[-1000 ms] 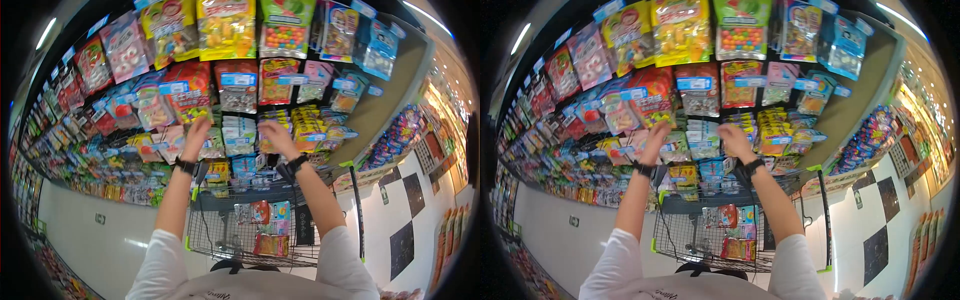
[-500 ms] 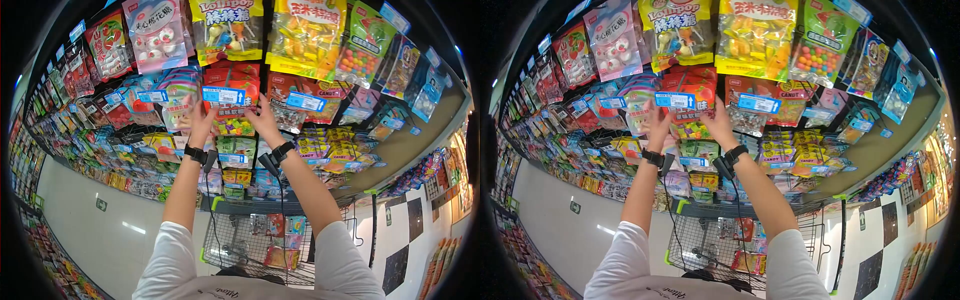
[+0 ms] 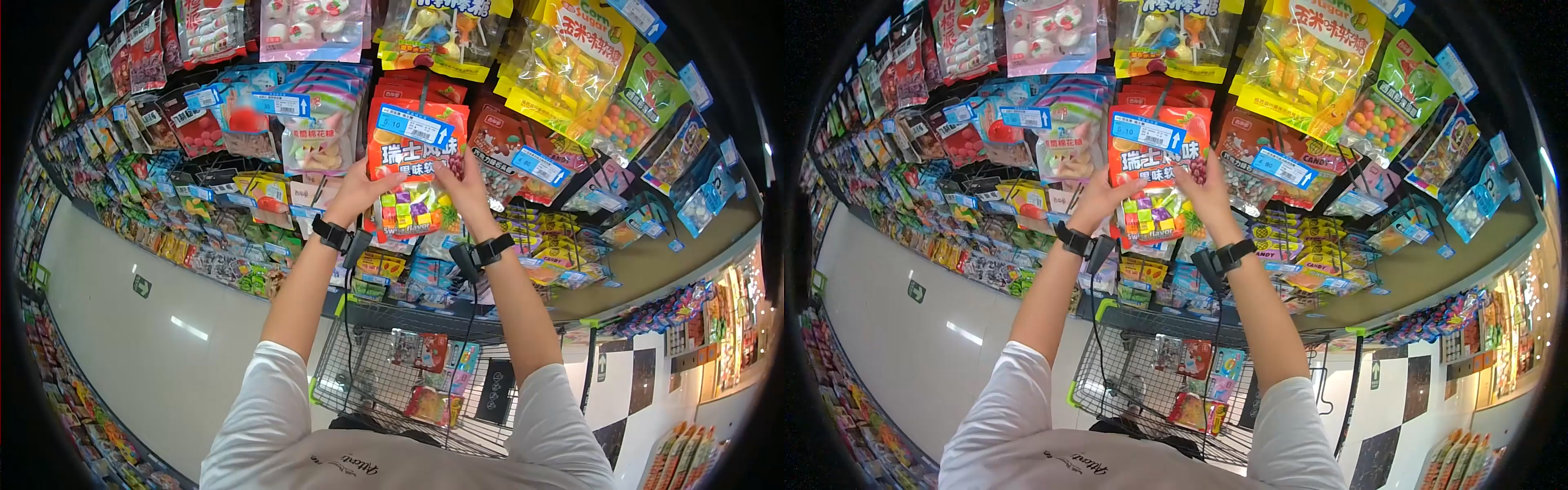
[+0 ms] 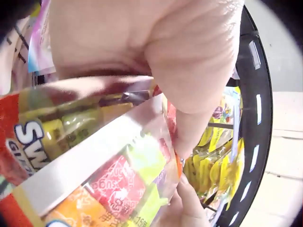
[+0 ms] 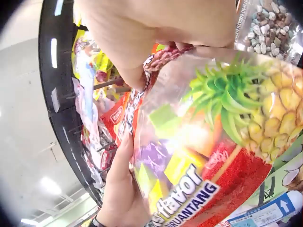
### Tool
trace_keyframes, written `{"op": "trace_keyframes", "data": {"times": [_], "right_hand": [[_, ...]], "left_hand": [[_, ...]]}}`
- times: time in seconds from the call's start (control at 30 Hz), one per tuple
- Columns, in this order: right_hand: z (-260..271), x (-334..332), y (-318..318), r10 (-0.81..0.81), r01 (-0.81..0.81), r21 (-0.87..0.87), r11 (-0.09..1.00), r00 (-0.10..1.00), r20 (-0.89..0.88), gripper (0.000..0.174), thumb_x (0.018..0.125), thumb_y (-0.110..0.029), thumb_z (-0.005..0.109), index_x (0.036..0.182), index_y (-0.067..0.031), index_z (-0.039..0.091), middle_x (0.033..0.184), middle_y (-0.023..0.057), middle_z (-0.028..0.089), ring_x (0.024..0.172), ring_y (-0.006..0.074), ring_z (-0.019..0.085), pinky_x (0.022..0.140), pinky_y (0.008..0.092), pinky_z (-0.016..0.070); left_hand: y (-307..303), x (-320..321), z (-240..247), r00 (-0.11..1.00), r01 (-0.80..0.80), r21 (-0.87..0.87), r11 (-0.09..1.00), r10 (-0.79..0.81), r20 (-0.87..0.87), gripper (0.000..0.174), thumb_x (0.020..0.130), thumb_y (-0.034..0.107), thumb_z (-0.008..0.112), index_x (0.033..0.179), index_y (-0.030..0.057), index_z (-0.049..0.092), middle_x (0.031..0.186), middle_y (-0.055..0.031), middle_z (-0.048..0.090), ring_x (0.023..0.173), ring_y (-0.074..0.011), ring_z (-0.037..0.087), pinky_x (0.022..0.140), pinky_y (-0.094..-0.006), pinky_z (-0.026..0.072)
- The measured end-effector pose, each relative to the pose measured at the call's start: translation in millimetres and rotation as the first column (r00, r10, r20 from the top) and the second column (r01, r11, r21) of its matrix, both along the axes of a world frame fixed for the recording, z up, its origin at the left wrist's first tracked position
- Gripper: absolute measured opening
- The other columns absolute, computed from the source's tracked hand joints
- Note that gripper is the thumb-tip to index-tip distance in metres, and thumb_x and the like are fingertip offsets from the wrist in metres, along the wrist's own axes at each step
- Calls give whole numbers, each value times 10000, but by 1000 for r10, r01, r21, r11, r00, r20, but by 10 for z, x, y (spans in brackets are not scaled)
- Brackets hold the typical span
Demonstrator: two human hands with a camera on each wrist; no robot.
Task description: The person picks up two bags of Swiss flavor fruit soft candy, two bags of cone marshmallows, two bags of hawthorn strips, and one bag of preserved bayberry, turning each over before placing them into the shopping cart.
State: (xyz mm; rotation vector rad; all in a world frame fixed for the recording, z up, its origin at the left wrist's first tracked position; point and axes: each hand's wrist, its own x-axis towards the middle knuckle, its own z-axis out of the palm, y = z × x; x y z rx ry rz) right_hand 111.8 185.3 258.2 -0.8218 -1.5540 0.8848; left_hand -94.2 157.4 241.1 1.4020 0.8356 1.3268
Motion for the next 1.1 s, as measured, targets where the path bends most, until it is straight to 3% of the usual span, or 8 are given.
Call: {"op": "trace_keyframes", "data": {"times": [0.03, 0.33, 0.4, 0.6, 0.8, 0.93, 1.0, 1.1], "right_hand": [[96, -17, -162, 91, -101, -74, 992, 988, -121, 503, 853, -128, 678, 1277, -42, 423, 1079, 37, 573, 971, 86, 559, 803, 237, 469], [314, 289, -630, 142, -148, -164, 975, 989, -47, 575, 798, -81, 721, 1285, -53, 416, 1033, 38, 588, 923, 90, 563, 780, 229, 469], [350, 372, -791, 254, -280, -238, 930, 958, -135, 565, 804, -76, 714, 1280, -49, 411, 1011, 44, 613, 939, 97, 578, 778, 238, 475], [-624, 848, -1786, 320, -413, -533, 738, 910, -262, 420, 858, -125, 678, 1242, -50, 526, 1181, 26, 607, 1047, 132, 582, 894, 279, 471], [-1001, 1405, -3195, 62, -375, -555, 742, 863, -501, 400, 835, -28, 671, 1205, -24, 519, 1151, 41, 612, 1027, 129, 582, 890, 281, 458], [-980, 1737, -3949, -75, -315, -547, 776, 814, -576, 375, 834, -22, 669, 1181, -17, 528, 1133, 37, 614, 999, 109, 582, 866, 267, 465], [-893, 1826, -4233, -125, -300, -543, 784, 781, -612, 361, 835, -24, 669, 1169, -12, 533, 1118, 37, 618, 979, 101, 584, 852, 258, 467], [-751, 2005, -4524, -50, -222, -486, 845, 873, -486, 352, 833, -50, 682, 1150, 13, 540, 1081, 49, 631, 951, 92, 587, 836, 239, 468]], "left_hand": [[-59, 29, 12, 1000, -2, 4, 1000, 2, 3, 429, 810, 153, 734, 1167, -3, 554, 1080, -60, 640, 951, -111, 600, 836, -267, 490], [-633, 230, 87, 990, -20, -6, 1000, 21, 143, 402, 841, 162, 703, 1182, 6, 556, 1102, -63, 642, 957, -111, 614, 830, -273, 498], [-763, 267, 59, 987, 63, -121, 991, -44, 157, 383, 848, 155, 694, 1174, 6, 559, 1095, -65, 646, 939, -116, 628, 812, -282, 517], [-1762, 779, -500, 972, 105, -380, 919, -13, 235, 410, 858, 140, 681, 1206, 3, 516, 1099, -88, 642, 918, -141, 646, 779, -301, 549], [-3087, 1307, -703, 956, 232, -599, 766, -66, 286, 430, 899, 189, 636, 1256, 2, 485, 1178, -74, 609, 1004, -141, 619, 845, -295, 525], [-3803, 1581, -751, 885, 459, -566, 685, -296, 359, 548, 885, 176, 652, 1346, 37, 392, 1263, -69, 545, 1122, -144, 551, 940, -309, 466], [-4094, 1749, -632, 904, 427, -564, 707, -335, 265, 563, 881, 150, 652, 1359, 50, 373, 1256, -61, 539, 1123, -134, 540, 951, -309, 455], [-4367, 1909, -569, 962, 257, -540, 802, -266, 63, 560, 865, 132, 670, 1344, 52, 390, 1202, -41, 551, 1064, -108, 541, 930, -292, 448]]}}
